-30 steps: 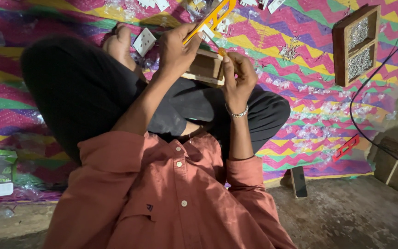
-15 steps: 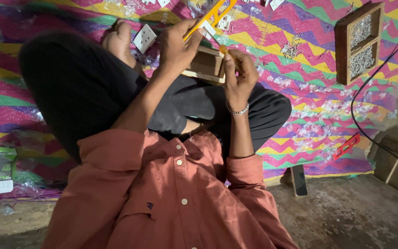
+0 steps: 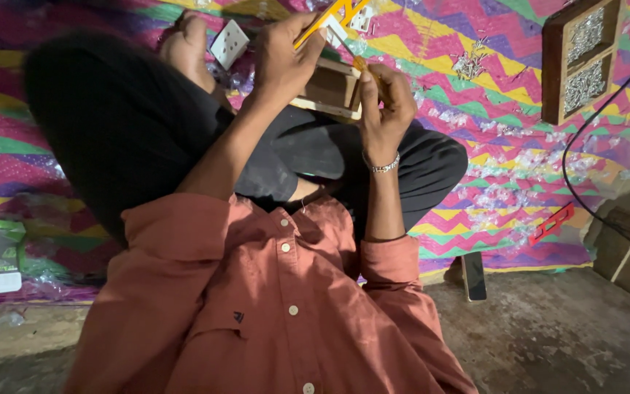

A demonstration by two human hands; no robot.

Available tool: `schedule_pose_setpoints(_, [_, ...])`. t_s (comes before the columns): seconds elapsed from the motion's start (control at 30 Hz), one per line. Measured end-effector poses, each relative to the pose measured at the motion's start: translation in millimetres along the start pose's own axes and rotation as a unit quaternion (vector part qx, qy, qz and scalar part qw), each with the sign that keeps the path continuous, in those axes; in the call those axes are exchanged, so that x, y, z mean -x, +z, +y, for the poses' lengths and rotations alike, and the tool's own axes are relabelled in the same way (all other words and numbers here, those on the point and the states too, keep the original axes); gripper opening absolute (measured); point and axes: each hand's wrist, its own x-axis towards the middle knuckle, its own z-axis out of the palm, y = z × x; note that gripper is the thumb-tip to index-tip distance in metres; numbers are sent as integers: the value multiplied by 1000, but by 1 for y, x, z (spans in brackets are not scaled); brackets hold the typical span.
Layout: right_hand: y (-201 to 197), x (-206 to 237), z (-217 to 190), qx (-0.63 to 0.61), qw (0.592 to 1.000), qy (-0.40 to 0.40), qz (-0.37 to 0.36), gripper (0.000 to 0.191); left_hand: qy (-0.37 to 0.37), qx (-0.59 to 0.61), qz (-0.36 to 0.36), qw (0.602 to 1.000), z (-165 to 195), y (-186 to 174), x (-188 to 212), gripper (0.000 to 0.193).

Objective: The person sits on a mat and assembles small white electrical components into a yellow plastic frame. They place the components into slots, then use a screwdriver to tighten screws, securing the parts in place.

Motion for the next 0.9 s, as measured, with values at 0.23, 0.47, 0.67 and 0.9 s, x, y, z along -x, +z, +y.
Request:
schedule_pose_setpoints(0.23, [-5,-5,-6,8,999,28,-27,17,53,-43,13,998,3,-2,0,18])
schedule_pose_setpoints(0.47, [-13,-7,-21,126,989,3,-71,22,69,-96,21,993,6,-4,1,19])
schedule_pose_setpoints(0.67, [-12,-10,-27,84,994,-61,-42,18,49,-85,11,995,10,-3,0,15])
schedule_pose_setpoints(0.9, [-2,1,-18,54,995,-84,14,15,71,-63,5,995,10,-5,0,18])
